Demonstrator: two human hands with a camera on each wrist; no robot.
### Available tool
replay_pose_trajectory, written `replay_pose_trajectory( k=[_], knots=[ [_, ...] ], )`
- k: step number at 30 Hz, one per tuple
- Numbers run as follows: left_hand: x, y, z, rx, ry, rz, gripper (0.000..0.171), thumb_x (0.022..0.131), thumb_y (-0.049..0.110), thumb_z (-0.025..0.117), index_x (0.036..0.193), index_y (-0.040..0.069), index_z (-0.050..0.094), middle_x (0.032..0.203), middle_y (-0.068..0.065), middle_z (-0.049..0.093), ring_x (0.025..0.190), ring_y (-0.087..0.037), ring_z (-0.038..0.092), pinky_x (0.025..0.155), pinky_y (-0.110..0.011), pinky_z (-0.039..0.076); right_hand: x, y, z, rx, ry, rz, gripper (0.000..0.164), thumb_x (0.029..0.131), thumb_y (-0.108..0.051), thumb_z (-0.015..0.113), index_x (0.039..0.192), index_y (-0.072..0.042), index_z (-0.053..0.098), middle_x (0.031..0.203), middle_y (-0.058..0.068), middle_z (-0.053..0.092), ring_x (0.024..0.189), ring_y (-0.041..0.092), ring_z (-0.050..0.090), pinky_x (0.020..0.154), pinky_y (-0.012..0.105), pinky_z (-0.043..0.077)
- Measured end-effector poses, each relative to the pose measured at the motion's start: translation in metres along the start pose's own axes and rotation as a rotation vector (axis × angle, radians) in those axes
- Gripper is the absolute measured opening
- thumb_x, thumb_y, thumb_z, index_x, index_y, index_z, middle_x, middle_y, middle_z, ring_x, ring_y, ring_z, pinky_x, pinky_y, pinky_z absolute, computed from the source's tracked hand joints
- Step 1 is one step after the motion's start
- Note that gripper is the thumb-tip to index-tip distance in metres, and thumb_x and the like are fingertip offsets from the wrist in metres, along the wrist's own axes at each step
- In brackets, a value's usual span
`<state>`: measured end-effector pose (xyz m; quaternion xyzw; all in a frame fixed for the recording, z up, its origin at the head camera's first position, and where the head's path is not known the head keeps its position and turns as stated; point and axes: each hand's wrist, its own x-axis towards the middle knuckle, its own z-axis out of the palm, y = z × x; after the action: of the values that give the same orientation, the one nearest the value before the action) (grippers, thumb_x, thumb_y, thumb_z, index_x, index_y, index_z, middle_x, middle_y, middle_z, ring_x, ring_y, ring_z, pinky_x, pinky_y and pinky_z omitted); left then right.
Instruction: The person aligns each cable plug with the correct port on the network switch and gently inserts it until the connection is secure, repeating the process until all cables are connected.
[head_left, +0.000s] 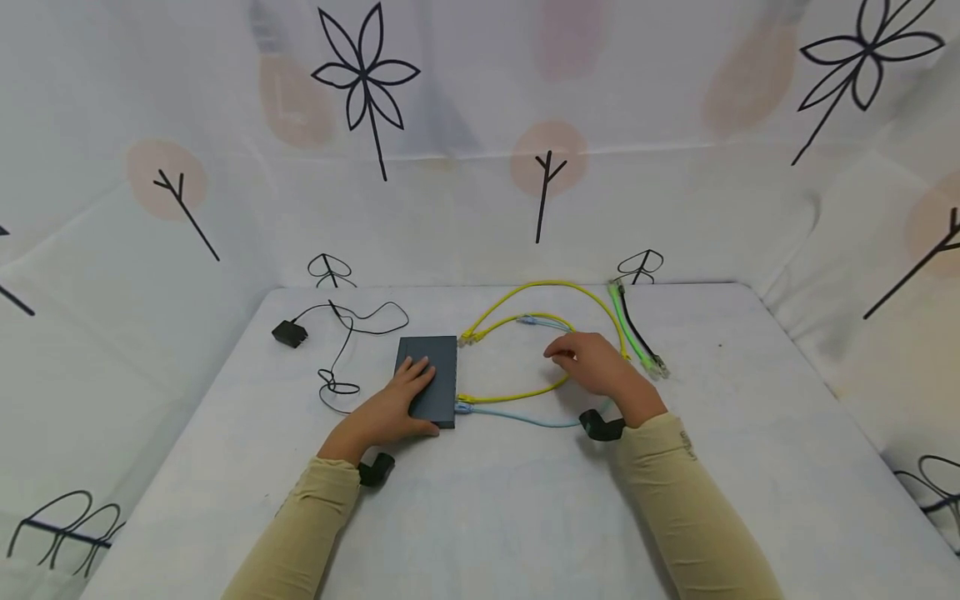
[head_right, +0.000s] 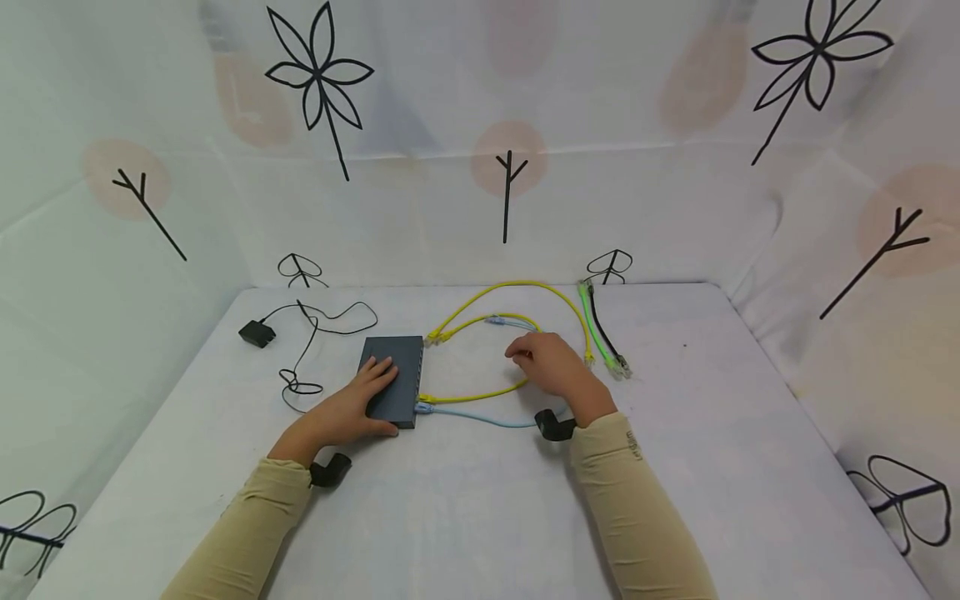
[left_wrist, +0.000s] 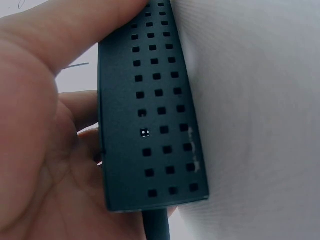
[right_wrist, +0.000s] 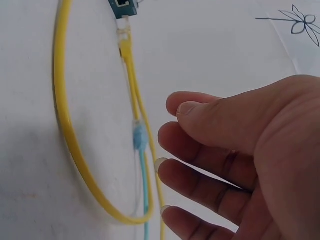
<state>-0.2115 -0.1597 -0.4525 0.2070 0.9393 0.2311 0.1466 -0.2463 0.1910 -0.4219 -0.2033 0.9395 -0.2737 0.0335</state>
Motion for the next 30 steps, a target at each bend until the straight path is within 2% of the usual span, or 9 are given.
replay_pose_trajectory(
  k=[15, 24, 30],
  knots=[
    [0.001, -0.002, 0.001, -0.008, 0.005, 0.0, 0.1, 0.08, 0.048, 0.076, 0.156, 0.017, 0.021, 0.165, 0.0, 0.006, 0.152, -0.028, -0.006, 0.118, -0.053, 0.021, -0.006, 0.014, -0.014, 0.001, 0.023, 0.053, 0.023, 0.098, -0.012, 0.055, 0.115, -0.006, 0.07, 0.113, 0.01, 0.068, 0.105, 0.027, 0.061, 0.086, 0.043, 0.05],
    [0.002, -0.003, 0.002, 0.008, 0.007, 0.002, 0.1, 0.079, 0.049, 0.076, 0.156, 0.018, 0.02, 0.165, 0.0, 0.006, 0.152, -0.028, -0.006, 0.118, -0.053, 0.021, -0.01, 0.022, -0.023, -0.015, 0.026, 0.096, 0.025, 0.099, -0.014, 0.053, 0.117, -0.009, 0.069, 0.121, 0.011, 0.066, 0.113, 0.029, 0.059, 0.091, 0.046, 0.048],
    [0.001, -0.002, 0.002, 0.004, 0.004, -0.002, 0.1, 0.079, 0.048, 0.076, 0.156, 0.018, 0.02, 0.165, 0.0, 0.006, 0.152, -0.028, -0.006, 0.118, -0.053, 0.021, -0.012, 0.029, -0.026, -0.021, 0.025, 0.113, 0.026, 0.099, -0.015, 0.052, 0.119, -0.009, 0.068, 0.122, 0.013, 0.065, 0.11, 0.03, 0.059, 0.087, 0.045, 0.049]
  ],
)
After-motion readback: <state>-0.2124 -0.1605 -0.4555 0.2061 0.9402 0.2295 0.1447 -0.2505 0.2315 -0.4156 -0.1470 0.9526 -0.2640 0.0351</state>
